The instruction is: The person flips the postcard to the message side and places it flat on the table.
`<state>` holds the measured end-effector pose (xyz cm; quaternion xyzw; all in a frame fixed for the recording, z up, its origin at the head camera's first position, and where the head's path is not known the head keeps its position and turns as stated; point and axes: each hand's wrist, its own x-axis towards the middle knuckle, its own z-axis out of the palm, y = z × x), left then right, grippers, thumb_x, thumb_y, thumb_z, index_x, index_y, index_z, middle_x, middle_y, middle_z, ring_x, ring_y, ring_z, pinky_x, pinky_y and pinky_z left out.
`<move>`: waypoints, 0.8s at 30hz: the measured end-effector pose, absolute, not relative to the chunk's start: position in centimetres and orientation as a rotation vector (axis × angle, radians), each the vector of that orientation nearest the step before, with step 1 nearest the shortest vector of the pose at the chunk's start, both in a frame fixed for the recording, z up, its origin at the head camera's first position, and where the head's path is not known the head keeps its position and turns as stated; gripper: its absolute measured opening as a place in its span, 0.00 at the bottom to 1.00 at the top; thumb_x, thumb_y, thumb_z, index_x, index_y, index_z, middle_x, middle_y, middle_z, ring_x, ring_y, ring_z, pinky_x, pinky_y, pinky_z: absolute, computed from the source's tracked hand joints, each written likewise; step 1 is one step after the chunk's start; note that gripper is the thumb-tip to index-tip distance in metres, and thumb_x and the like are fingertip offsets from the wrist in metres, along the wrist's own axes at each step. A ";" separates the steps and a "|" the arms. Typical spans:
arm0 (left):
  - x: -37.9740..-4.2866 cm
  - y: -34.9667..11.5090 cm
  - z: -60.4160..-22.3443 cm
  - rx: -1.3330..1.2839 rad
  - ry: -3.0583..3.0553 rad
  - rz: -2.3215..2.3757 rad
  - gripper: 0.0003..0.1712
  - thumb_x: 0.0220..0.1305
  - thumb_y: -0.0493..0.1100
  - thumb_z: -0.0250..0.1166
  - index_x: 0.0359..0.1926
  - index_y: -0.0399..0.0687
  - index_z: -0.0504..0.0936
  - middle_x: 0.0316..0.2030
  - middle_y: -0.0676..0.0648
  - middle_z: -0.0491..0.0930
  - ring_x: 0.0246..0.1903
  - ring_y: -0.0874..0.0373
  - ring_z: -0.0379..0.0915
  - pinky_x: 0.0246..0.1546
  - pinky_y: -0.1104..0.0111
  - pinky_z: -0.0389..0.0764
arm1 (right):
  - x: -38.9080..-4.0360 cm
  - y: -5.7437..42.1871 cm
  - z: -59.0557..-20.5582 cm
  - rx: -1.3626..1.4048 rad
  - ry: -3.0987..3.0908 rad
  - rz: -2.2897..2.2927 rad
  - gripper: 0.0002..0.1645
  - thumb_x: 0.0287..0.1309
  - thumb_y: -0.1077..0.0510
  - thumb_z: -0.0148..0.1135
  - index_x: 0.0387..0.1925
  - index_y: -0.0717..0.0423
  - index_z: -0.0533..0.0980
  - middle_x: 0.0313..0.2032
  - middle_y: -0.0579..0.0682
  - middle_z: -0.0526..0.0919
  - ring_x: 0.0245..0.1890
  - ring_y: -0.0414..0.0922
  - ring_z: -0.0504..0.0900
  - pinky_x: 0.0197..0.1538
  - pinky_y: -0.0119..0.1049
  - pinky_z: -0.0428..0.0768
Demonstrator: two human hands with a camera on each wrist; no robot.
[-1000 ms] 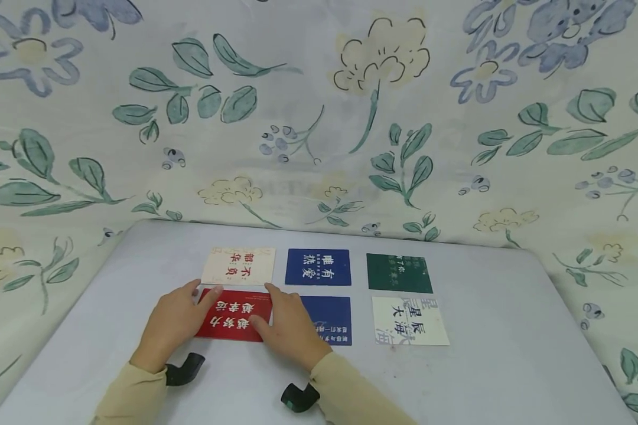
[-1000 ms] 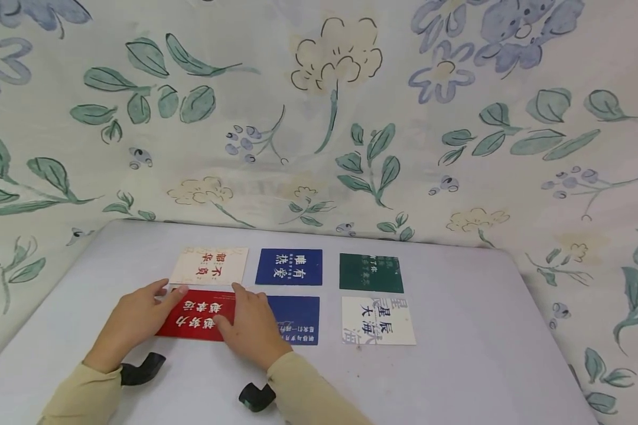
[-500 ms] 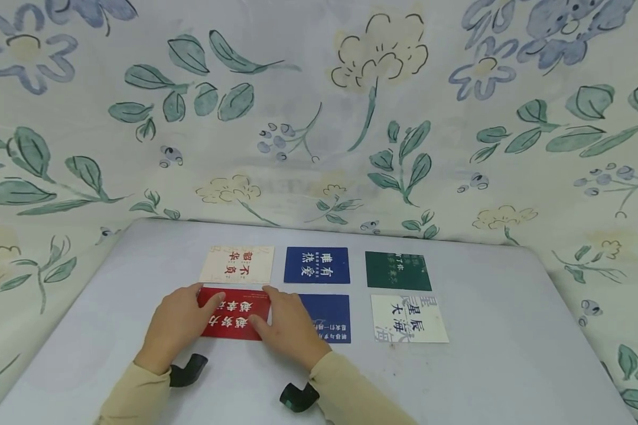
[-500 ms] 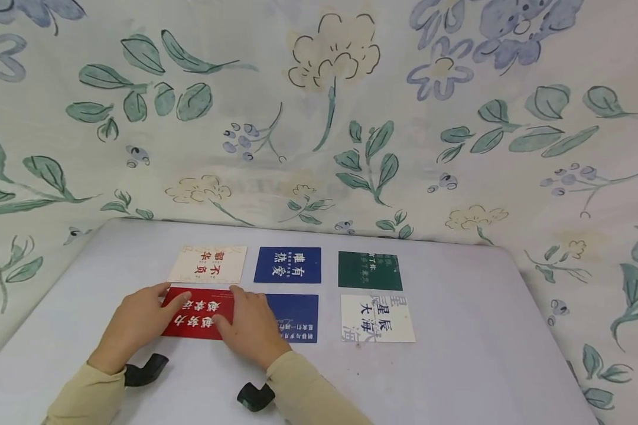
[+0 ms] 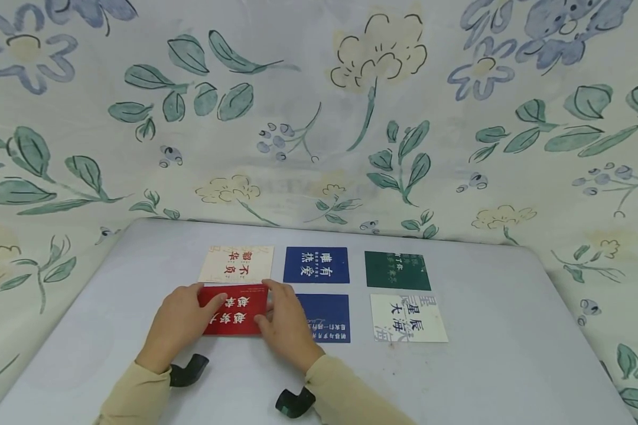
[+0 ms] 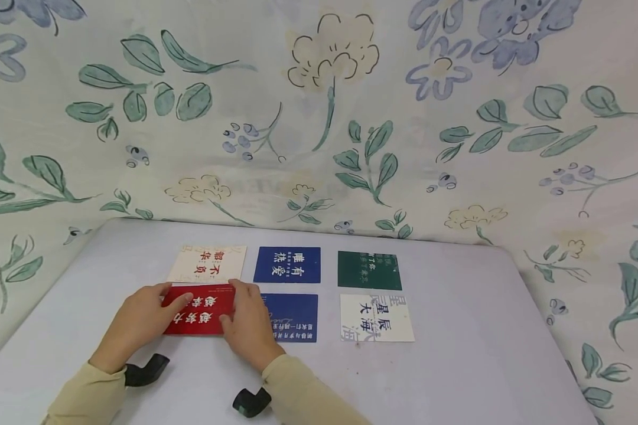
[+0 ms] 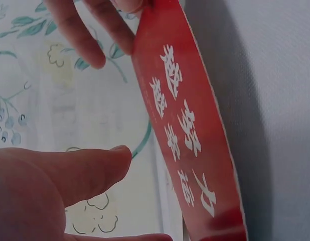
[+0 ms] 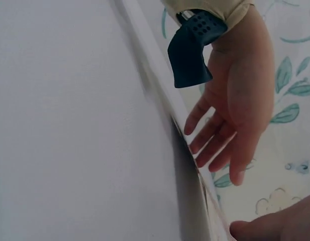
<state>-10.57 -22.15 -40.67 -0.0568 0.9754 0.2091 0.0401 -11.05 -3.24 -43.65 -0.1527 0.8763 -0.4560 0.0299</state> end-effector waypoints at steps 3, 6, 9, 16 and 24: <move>-10.7 -22.2 -40.7 -0.185 2.988 0.642 0.40 0.58 0.57 0.61 0.55 0.22 0.68 0.44 0.26 0.74 0.41 0.36 0.71 0.38 0.48 0.77 | -11.1 -3.4 -43.8 -0.413 2.636 -1.533 0.38 0.50 0.66 0.66 0.63 0.51 0.63 0.54 0.49 0.70 0.37 0.33 0.76 0.37 0.20 0.75; -10.7 -22.3 -40.9 -0.186 2.989 0.653 0.39 0.58 0.56 0.61 0.54 0.22 0.69 0.43 0.27 0.75 0.40 0.38 0.72 0.37 0.49 0.78 | -11.2 -3.5 -43.9 -0.366 2.593 -1.620 0.38 0.48 0.69 0.66 0.62 0.51 0.64 0.53 0.48 0.71 0.36 0.33 0.77 0.37 0.21 0.76; -10.7 -22.4 -40.9 -0.207 2.980 0.656 0.39 0.58 0.56 0.61 0.54 0.22 0.69 0.43 0.27 0.74 0.41 0.37 0.71 0.38 0.48 0.77 | -11.4 -3.6 -44.1 -0.340 2.567 -1.671 0.39 0.46 0.70 0.67 0.61 0.52 0.65 0.51 0.49 0.72 0.35 0.34 0.77 0.37 0.21 0.76; -10.6 -22.9 -40.6 -0.329 2.940 0.627 0.38 0.59 0.53 0.61 0.54 0.20 0.67 0.47 0.24 0.71 0.43 0.34 0.69 0.39 0.48 0.77 | -11.5 -3.5 -44.3 -0.308 2.515 -1.704 0.35 0.46 0.67 0.69 0.58 0.55 0.68 0.44 0.46 0.76 0.35 0.32 0.78 0.37 0.22 0.77; -10.7 -23.3 -40.4 -0.342 2.934 0.634 0.39 0.59 0.53 0.61 0.55 0.19 0.65 0.48 0.23 0.70 0.45 0.33 0.67 0.41 0.47 0.76 | -11.4 -3.3 -44.3 -0.312 2.546 -1.677 0.28 0.48 0.64 0.69 0.53 0.59 0.73 0.38 0.45 0.79 0.34 0.32 0.79 0.37 0.22 0.76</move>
